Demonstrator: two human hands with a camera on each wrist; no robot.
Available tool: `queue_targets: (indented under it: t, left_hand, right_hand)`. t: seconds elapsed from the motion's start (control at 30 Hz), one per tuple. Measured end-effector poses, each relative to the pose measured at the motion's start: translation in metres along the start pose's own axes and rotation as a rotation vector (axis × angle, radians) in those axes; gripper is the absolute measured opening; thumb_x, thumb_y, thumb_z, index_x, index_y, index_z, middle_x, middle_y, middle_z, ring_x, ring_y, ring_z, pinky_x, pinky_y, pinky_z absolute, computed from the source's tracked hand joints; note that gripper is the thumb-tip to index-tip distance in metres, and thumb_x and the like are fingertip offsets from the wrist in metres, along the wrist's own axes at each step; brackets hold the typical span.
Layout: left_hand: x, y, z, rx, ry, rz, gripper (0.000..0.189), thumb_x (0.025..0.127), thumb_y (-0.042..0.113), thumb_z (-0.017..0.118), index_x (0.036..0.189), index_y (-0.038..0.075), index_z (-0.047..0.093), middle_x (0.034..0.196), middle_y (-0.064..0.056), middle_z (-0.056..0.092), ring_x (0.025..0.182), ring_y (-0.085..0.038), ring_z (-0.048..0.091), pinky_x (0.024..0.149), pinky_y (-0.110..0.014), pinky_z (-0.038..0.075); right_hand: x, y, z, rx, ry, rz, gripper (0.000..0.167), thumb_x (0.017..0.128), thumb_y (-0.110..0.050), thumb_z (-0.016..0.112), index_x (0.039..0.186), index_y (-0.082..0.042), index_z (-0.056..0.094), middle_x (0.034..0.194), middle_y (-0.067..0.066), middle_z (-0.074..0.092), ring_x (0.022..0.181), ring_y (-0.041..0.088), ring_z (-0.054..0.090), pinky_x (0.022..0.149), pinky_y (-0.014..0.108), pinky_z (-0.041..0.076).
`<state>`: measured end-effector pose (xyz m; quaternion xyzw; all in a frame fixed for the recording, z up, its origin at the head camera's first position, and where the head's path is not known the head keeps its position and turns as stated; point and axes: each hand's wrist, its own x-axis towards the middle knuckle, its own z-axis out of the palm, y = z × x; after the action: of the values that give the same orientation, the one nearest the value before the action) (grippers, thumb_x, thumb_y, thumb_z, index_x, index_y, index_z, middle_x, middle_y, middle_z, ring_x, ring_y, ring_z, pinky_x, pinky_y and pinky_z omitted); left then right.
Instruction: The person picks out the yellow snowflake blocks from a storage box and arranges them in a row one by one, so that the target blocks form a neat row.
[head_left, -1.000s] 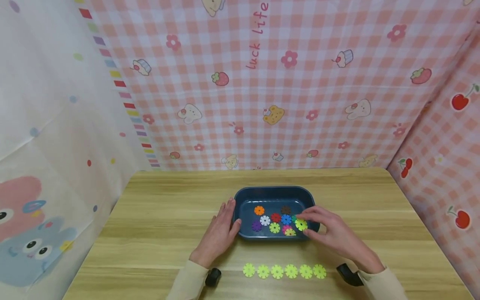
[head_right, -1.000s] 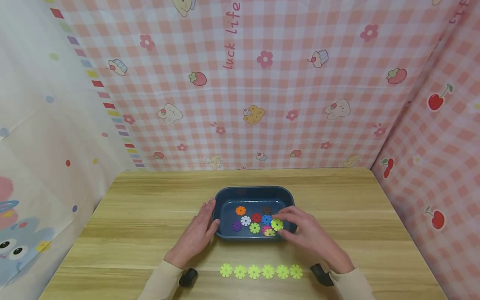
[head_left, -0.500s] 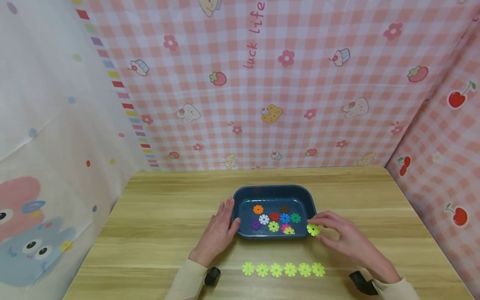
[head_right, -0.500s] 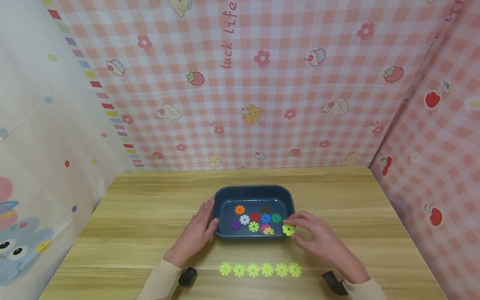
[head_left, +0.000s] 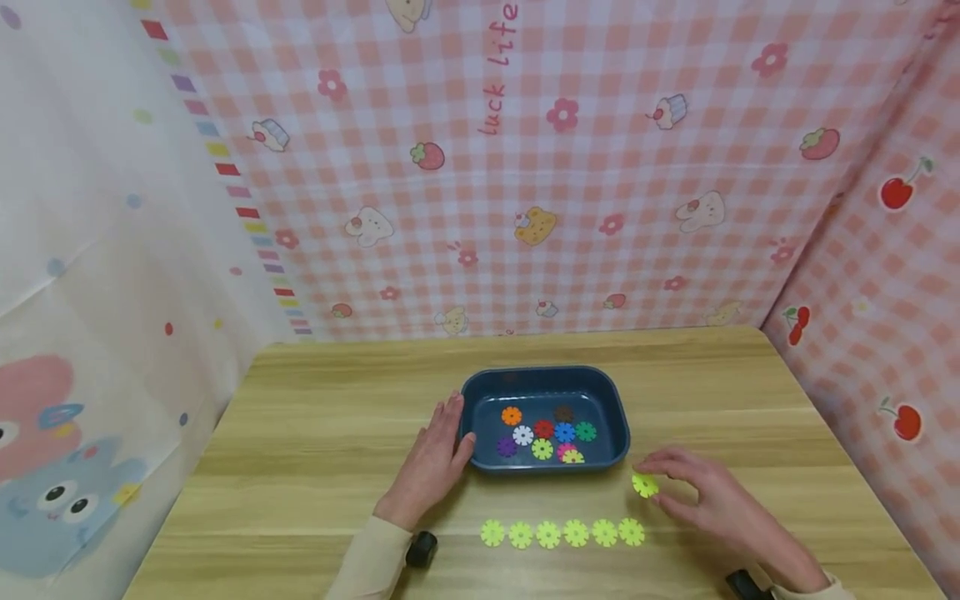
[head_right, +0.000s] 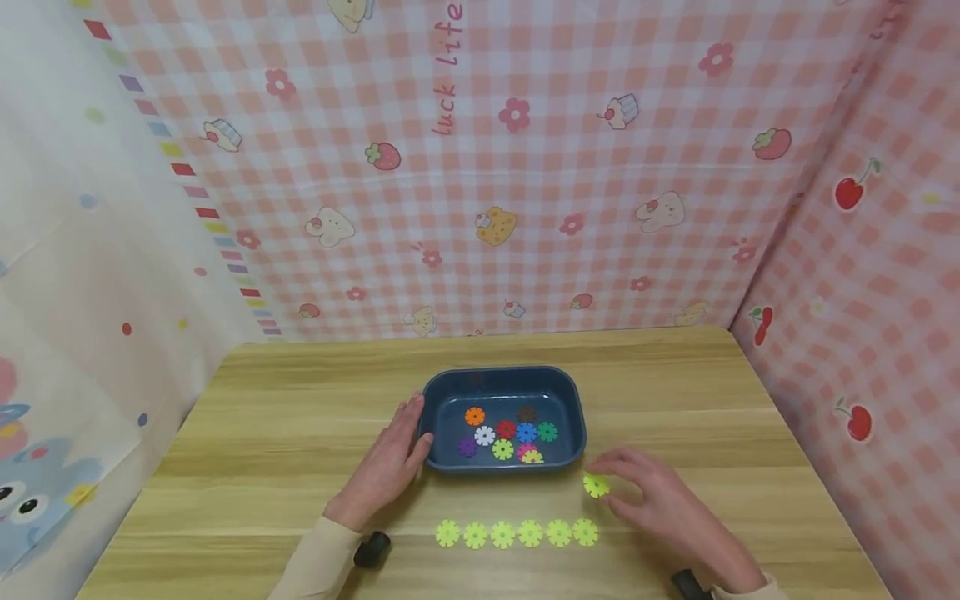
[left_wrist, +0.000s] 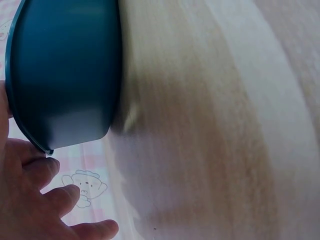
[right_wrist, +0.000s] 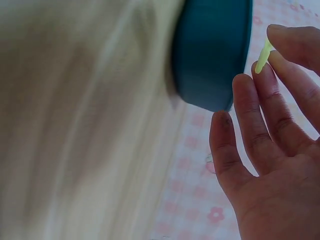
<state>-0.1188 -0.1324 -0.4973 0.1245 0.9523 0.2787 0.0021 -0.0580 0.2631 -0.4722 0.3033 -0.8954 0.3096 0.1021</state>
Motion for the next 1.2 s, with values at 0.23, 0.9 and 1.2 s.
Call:
queue_targets:
  t: [0.23,0.9,1.2]
  left_hand:
    - [0.001,0.000,0.001,0.007,0.006,0.008,0.066,0.109,0.033,0.050,0.163,0.003,0.026,0.169,-0.014,0.027,0.155,-0.038,0.024,0.117,-0.066,0.028]
    - [0.001,-0.001,0.002,-0.009,0.006,-0.001,0.068,0.109,0.034,0.050,0.164,0.004,0.024,0.170,-0.012,0.024,0.156,-0.036,0.022,0.118,-0.065,0.028]
    - [0.000,-0.002,0.003,-0.015,0.006,-0.001,0.069,0.109,0.034,0.051,0.165,0.004,0.023,0.170,-0.013,0.024,0.156,-0.037,0.022,0.118,-0.065,0.027]
  right_hand:
    - [-0.020,0.007,0.001,0.027,-0.052,0.052,0.035,0.082,-0.007,0.087,0.115,-0.014,0.077,0.114,-0.007,0.069,0.104,0.008,0.064,0.090,0.017,0.052]
    - [-0.038,0.019,0.011,0.249,-0.336,0.306,0.029,0.096,-0.029,0.076,0.124,-0.026,0.071,0.121,-0.010,0.066,0.107,0.007,0.059,0.094,0.018,0.049]
    - [-0.038,0.019,0.014,0.216,-0.352,0.291,0.030,0.095,-0.030,0.076,0.124,-0.027,0.072,0.122,-0.011,0.066,0.109,0.007,0.058,0.095,0.021,0.050]
